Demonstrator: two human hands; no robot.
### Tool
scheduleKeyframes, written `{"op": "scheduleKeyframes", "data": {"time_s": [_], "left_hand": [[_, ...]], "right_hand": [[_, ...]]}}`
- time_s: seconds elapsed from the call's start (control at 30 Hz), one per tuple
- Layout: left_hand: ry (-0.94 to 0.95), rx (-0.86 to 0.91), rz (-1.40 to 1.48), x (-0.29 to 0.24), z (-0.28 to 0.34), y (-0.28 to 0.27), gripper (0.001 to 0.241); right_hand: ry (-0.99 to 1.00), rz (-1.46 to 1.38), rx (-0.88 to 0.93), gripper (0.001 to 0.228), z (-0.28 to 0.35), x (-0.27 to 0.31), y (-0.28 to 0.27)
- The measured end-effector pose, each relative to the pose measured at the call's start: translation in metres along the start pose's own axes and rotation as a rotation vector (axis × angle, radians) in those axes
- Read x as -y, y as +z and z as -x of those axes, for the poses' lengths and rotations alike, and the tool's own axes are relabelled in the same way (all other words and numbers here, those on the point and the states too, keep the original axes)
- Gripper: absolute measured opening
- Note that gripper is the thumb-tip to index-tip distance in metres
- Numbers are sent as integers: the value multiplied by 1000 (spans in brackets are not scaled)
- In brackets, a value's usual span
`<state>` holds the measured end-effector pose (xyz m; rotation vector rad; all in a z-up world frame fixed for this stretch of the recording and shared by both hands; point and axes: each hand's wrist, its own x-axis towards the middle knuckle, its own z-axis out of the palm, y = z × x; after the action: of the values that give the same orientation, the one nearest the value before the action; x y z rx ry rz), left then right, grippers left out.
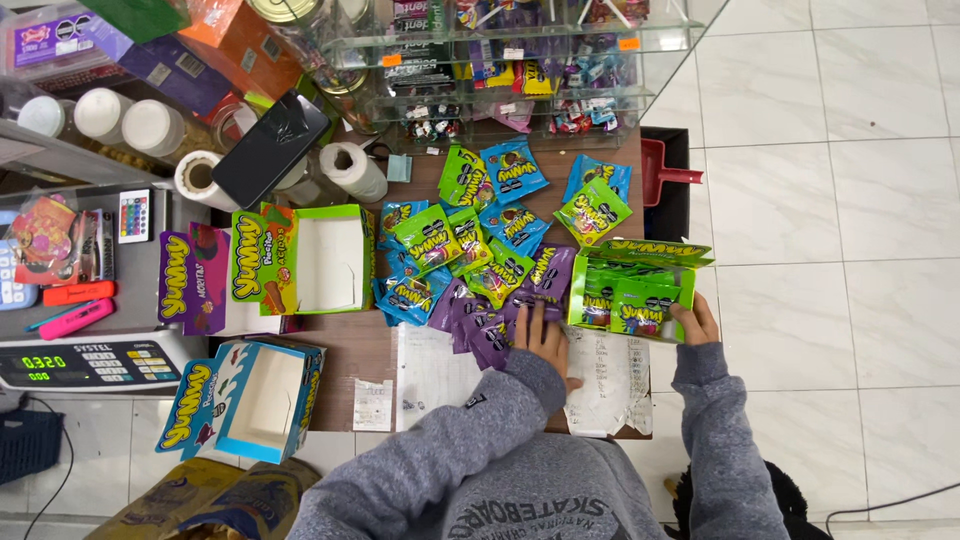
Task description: The person sorts various packets of candy and snacks on a counter, placing them into different display boxes and arranging a stack of purple packets.
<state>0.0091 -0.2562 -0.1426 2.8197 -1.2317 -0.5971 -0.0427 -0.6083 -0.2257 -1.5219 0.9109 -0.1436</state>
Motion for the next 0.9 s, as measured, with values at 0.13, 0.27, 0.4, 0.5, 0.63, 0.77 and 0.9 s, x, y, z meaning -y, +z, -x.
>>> {"op": "scheduleKeyframes", "data": {"time_s": [0.13, 0.27, 0.4, 0.5, 0.63, 0.77, 0.9], "left_hand": [[85, -216, 179, 9, 36, 5, 102], [127, -316, 383, 22, 60, 25, 75], [107, -293, 500, 38, 74, 26, 62], [112, -390, 592, 48, 84, 17, 55], [129, -379, 620, 50, 84, 21, 50], [181, -418, 669, 52, 88, 10, 43], [238, -403, 701, 63, 99, 13, 33]], "right_hand": [[-36, 57, 86, 63, -21, -36, -7], [-42, -11, 152, 62, -11, -6, -7], [-75, 4, 159, 82, -12, 7, -11], [-112, -71, 99, 114, 77, 83, 12], [-29, -146, -20, 115, 127, 37, 10], [3, -318, -228, 100, 145, -112, -11], [94, -229, -282, 84, 185, -106, 17]]}}
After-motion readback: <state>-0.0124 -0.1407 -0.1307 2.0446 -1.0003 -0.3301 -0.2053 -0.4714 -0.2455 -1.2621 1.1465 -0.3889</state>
